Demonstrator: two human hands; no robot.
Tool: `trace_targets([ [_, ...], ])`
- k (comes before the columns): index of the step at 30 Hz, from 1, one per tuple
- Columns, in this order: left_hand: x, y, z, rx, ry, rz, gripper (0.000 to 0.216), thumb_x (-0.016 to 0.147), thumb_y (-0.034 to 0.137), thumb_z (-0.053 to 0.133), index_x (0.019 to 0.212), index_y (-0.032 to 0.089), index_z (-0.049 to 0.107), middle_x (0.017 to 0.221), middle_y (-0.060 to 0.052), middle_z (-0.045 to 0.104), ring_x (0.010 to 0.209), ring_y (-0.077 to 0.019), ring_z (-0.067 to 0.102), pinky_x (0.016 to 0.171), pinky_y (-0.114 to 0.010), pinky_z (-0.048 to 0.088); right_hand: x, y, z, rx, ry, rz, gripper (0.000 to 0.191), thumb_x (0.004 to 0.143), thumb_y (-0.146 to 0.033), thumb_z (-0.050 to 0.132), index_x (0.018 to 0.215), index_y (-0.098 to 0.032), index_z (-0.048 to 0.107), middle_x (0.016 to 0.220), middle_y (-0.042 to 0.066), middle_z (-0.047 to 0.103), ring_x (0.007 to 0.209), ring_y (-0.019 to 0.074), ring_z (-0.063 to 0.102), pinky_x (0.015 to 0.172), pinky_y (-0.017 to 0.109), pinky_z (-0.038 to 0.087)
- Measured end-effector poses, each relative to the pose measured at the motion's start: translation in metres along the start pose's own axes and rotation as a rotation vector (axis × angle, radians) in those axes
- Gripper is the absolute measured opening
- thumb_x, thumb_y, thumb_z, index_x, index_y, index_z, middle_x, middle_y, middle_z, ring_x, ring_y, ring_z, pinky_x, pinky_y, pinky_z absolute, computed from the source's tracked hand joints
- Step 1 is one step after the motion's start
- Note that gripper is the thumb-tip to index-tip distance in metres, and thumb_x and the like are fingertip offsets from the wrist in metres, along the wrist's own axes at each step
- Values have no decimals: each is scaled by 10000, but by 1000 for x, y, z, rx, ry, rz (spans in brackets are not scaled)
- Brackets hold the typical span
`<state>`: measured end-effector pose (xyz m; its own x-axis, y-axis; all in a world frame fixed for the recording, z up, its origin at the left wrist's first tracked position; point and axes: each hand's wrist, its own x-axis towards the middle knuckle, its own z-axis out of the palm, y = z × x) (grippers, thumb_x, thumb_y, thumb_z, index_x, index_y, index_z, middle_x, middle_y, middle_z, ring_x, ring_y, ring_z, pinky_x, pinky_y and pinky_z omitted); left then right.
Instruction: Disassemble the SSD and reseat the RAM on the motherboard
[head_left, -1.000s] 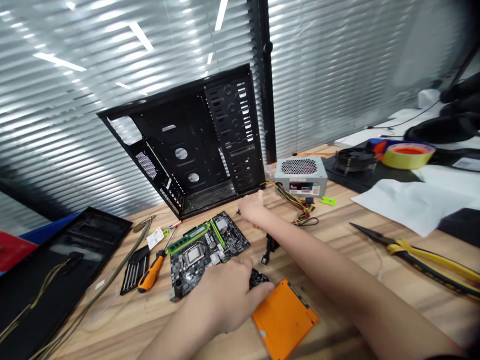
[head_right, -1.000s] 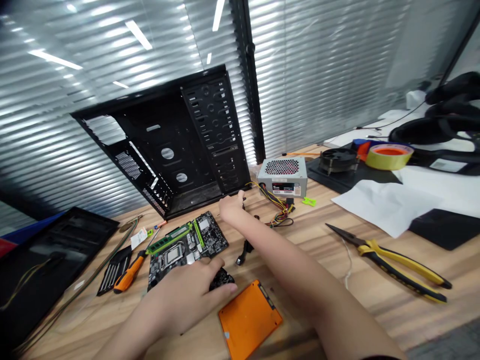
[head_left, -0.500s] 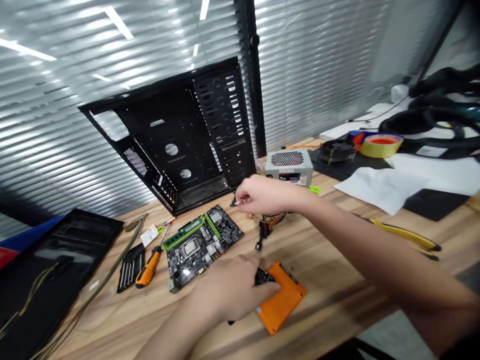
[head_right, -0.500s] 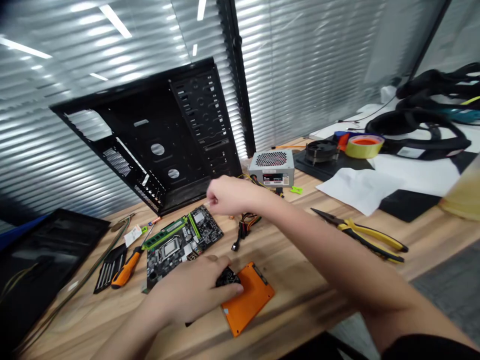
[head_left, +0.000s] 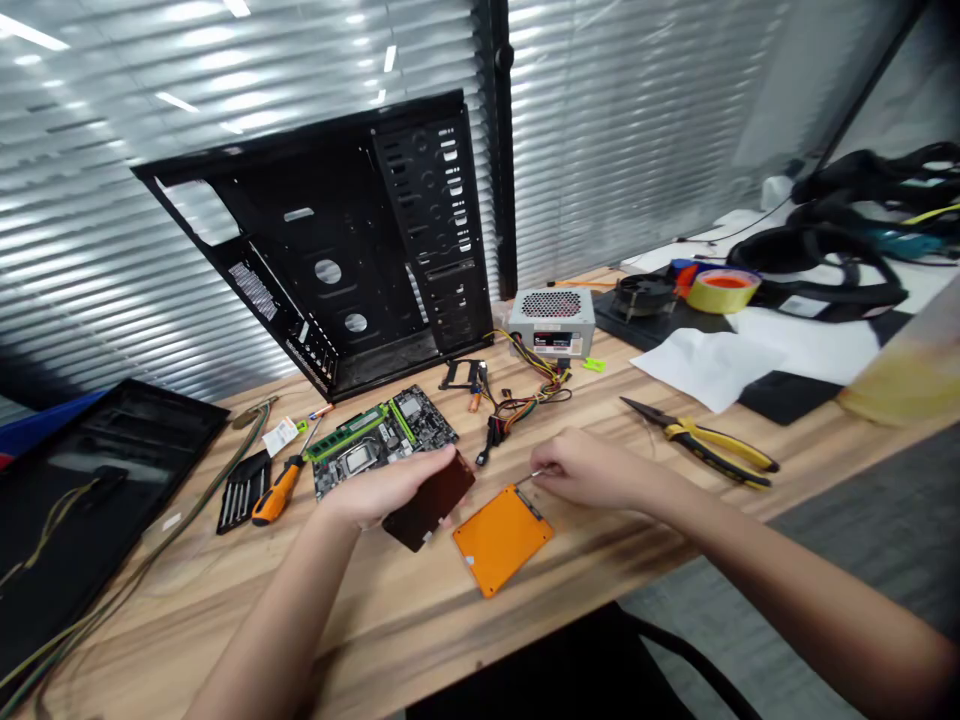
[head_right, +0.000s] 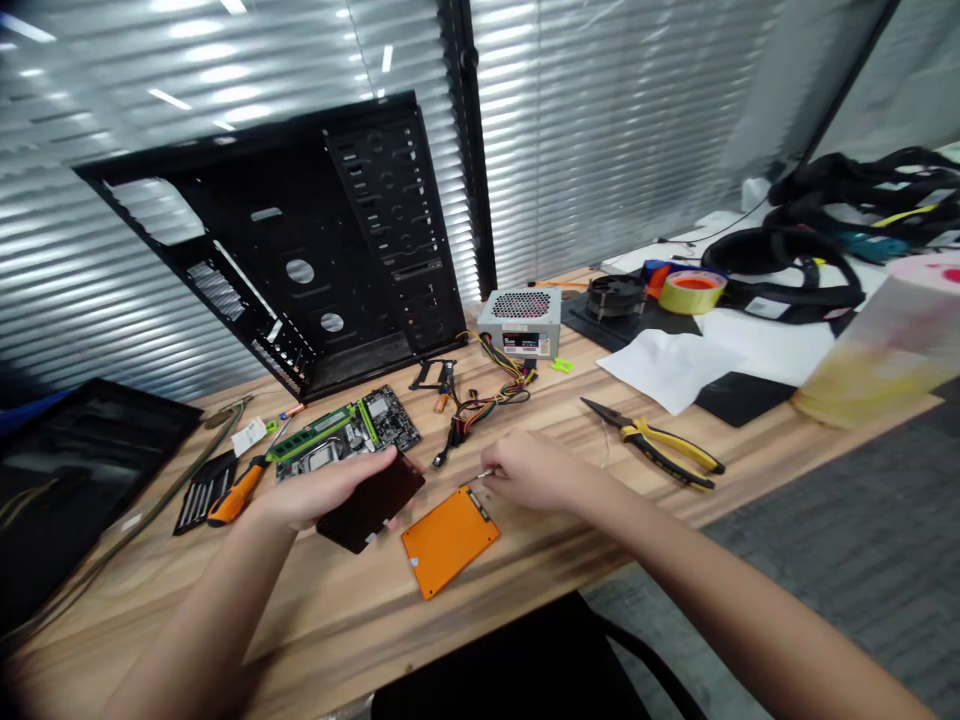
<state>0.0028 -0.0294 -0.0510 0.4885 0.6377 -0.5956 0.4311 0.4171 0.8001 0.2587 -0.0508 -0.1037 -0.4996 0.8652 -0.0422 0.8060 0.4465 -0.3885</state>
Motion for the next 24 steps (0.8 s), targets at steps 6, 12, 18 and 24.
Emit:
trace_targets([
  [6, -5, -33, -3, -624, 77, 72, 549, 949, 482, 333, 1196, 64, 591, 910, -185, 723, 679, -262, 710, 585, -328, 547, 31, -5, -16, -156, -40, -81, 171, 826, -231, 563, 725, -176, 690, 731, 67, 679, 671, 177, 596, 544, 259, 275],
  [12, -4, -30, 4, -891, 199, 234, 573, 956, 473, 285, 1191, 52, 593, 933, -191, 726, 717, -302, 713, 553, -384, 559, 52, -21, -18, 229, 144, -195, 241, 841, -401, 613, 947, -192, 666, 727, 3, 645, 635, 132, 562, 565, 229, 349],
  [18, 16, -15, 17, -1044, 187, 290, 576, 955, 489, 286, 1100, 62, 644, 870, -162, 729, 684, -266, 702, 643, -394, 566, 50, -26, 6, 492, 247, -300, 782, 617, -516, 800, 1284, -231, 507, 1136, 69, 647, 923, 214, 642, 776, 315, 512],
  [24, 26, -24, 34, -1152, 167, 262, 606, 945, 545, 275, 1064, 82, 648, 883, -158, 718, 730, -269, 689, 728, -441, 547, 43, -24, 19, 407, 228, -249, 1068, 508, -564, 848, 1391, -192, 378, 1129, 108, 651, 925, 264, 637, 829, 396, 480],
])
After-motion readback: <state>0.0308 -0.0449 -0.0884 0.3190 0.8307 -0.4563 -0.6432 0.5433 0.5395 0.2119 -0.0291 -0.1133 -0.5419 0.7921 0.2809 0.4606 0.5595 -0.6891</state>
